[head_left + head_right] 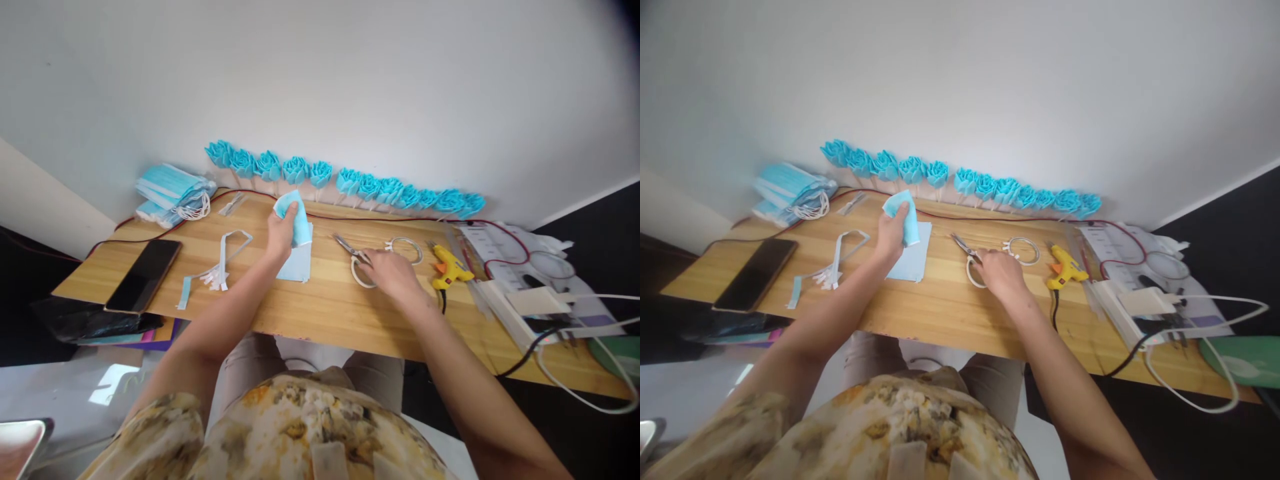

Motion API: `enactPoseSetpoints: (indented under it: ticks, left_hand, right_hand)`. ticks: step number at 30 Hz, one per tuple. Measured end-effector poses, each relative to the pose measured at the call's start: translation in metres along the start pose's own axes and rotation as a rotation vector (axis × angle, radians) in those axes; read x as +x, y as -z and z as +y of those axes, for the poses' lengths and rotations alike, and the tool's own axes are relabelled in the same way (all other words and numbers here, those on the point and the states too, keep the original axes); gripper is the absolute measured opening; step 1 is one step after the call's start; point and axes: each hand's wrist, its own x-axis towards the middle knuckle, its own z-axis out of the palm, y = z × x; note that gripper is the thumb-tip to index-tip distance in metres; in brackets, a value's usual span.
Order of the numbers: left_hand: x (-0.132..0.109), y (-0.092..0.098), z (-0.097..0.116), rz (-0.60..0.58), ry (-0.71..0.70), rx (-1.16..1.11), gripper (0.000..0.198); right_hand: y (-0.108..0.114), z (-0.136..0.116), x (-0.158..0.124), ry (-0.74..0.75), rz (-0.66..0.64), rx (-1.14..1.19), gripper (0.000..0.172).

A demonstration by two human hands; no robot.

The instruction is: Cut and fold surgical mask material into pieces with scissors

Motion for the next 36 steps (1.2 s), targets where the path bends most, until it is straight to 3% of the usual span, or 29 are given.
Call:
enactPoseSetpoints:
  ticks: [4, 7, 10, 13, 16, 22, 28, 32, 36]
  left_hand:
    - [0.007, 0.002, -0.003, 0.019, 0.030, -0.051, 0.045]
    - [0.009, 0.003, -0.004, 0.030, 0.030, -0.086, 0.046]
    - [0.010, 0.002, -0.003, 0.026, 0.045, -0.114, 0.043]
    - [0.010, 0.001, 0.000, 0.034, 0.084, -0.166, 0.038]
    - [0.009, 0.001, 0.004, 0.052, 0.121, -0.189, 0.034]
    - [0.009, 0.003, 0.007, 0.076, 0.147, -0.260, 0.026]
    - [0.009, 0.003, 0.014, 0.163, 0.168, -0.299, 0.023]
    - [0.012, 0.005, 0.013, 0.193, 0.154, -0.287, 0.018]
    - [0.017, 0.007, 0.009, 0.245, 0.145, -0.266, 0.020]
  right_hand:
    - [-0.016, -0.009, -0.012, 0.031, 0.079, 0.026, 0.033]
    - [-0.022, -0.008, -0.008, -0.014, 0.132, 0.204, 0.035]
    - [-0.022, 0.003, 0.002, -0.089, 0.182, 0.663, 0.042]
    - [-0.018, 0.006, 0.009, -0.050, 0.193, 1.230, 0.059]
    - [-0.012, -0.005, 0.009, -0.015, 0.081, 1.611, 0.057]
    - [-0.004, -0.032, 0.007, 0.174, -0.256, 1.996, 0.063]
    - [0.004, -0.043, 0.009, 0.361, -0.529, 2.003, 0.054]
    - [-0.008, -0.054, 0.004, 0.408, -0.673, 2.019, 0.048]
    - [-0.023, -0.059, 0.001, 0.389, -0.729, 2.047, 0.047]
